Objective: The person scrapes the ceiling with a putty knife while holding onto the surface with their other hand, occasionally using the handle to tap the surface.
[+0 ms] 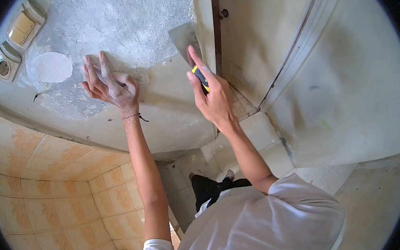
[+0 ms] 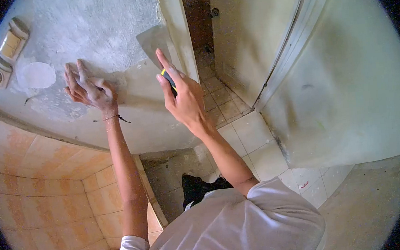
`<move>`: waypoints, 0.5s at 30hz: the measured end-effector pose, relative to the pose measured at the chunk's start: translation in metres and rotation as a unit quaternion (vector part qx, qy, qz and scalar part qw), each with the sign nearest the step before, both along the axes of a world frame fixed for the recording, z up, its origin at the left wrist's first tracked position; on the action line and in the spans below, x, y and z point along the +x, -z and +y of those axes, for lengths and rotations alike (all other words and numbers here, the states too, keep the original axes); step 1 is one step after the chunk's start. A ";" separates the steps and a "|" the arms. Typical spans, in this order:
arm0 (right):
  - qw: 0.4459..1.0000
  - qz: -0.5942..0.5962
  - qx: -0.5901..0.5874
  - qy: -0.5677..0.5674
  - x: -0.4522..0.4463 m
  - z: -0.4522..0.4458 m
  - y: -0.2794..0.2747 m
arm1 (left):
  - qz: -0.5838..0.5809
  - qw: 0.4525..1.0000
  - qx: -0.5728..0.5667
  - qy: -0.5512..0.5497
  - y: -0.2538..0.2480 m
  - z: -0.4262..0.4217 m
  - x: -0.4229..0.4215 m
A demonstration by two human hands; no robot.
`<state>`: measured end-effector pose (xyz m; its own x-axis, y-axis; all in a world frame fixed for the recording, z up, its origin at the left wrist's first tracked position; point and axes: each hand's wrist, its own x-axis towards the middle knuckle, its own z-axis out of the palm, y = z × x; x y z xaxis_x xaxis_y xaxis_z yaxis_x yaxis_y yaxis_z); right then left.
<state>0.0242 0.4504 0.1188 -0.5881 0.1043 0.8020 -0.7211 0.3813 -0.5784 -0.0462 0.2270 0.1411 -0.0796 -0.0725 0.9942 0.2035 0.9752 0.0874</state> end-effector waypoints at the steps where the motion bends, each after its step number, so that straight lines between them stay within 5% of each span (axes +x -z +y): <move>1: 0.993 -0.108 0.043 -0.005 0.006 0.001 -0.011 | 0.002 1.000 -0.001 -0.001 0.000 -0.001 0.000; 2: 0.973 -0.215 0.087 -0.011 0.008 0.002 -0.017 | 0.000 1.000 0.000 -0.001 0.000 0.000 0.000; 5: 0.993 -0.101 0.054 0.026 -0.006 -0.006 -0.006 | 0.003 1.000 -0.002 0.007 0.000 0.000 0.000; 15: 0.994 -0.109 0.006 0.010 -0.007 -0.010 -0.012 | 0.004 1.000 -0.004 0.010 0.002 0.000 -0.001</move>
<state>0.0176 0.4401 0.1305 -0.7459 0.1086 0.6571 -0.5713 0.4028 -0.7151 -0.0476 0.2265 0.1395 -0.0724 -0.0639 0.9953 0.2234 0.9716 0.0786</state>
